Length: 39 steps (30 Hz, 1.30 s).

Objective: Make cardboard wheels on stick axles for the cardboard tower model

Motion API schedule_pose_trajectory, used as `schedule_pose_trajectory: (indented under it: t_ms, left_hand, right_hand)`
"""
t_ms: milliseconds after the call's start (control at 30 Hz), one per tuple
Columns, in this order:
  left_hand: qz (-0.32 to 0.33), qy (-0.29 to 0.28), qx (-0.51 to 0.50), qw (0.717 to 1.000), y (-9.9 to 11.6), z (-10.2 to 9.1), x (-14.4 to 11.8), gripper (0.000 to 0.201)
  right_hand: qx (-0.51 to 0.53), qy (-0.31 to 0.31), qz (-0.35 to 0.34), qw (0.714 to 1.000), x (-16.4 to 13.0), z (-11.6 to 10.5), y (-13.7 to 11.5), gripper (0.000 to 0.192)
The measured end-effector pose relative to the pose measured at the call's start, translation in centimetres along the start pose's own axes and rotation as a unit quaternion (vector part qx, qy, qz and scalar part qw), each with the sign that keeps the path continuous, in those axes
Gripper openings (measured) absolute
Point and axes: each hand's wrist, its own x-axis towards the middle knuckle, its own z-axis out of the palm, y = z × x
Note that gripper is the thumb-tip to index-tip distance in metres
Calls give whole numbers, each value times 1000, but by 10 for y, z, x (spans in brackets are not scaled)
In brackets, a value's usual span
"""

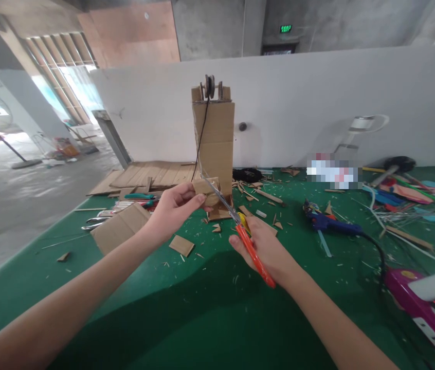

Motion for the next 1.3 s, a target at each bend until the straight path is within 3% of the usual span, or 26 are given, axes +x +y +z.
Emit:
schedule_pose_trajectory:
  t_ms: [233, 733, 933, 1300]
  left_hand:
    - [-2, -12, -42, 999, -6, 4, -1, 26]
    - [7, -30, 56, 998, 8, -5, 1, 20]
    - [23, -41, 149, 988, 15, -8, -2, 22]
    - [2, -58, 102, 993, 17, -8, -1, 18]
  right_hand:
    - [31, -14, -12, 999, 1, -2, -6, 33]
    - [14, -41, -65, 997, -2, -8, -5, 34]
    - [-29, 1, -13, 999, 2, -2, -12, 34]
    - [-100, 36, 17, 994, -4, -1, -16, 41]
